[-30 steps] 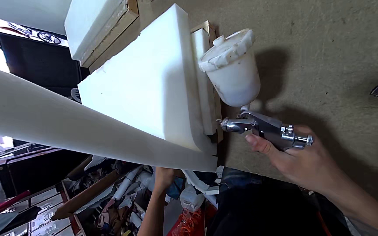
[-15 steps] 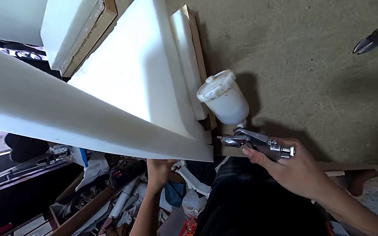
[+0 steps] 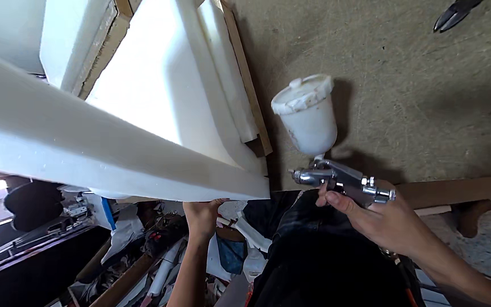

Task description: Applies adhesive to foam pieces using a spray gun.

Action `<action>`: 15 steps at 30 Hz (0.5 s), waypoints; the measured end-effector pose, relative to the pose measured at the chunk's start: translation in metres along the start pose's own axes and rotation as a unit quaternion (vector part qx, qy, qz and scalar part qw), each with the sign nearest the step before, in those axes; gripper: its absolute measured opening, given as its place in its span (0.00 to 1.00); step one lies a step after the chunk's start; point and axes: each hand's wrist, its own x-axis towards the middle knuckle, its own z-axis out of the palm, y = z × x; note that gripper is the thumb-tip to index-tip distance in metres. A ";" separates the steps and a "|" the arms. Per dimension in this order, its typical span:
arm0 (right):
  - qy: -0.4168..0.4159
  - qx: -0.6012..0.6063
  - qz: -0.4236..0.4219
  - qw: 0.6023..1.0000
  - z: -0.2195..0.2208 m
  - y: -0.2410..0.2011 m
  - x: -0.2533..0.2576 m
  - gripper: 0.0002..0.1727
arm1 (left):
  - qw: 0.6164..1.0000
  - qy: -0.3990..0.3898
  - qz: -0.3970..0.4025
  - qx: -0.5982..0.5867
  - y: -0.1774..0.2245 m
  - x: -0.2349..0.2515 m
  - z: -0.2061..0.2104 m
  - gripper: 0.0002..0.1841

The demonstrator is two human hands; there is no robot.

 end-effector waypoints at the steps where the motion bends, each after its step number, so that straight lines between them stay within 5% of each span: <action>1: -0.011 0.005 -0.002 1.000 0.002 0.006 -0.006 0.16 | 1.000 0.005 0.006 -0.006 -0.002 -0.001 0.001 0.42; 15: 0.000 0.007 0.013 1.000 0.011 0.008 -0.018 0.16 | 1.000 -0.004 0.005 -0.007 -0.002 0.000 0.004 0.39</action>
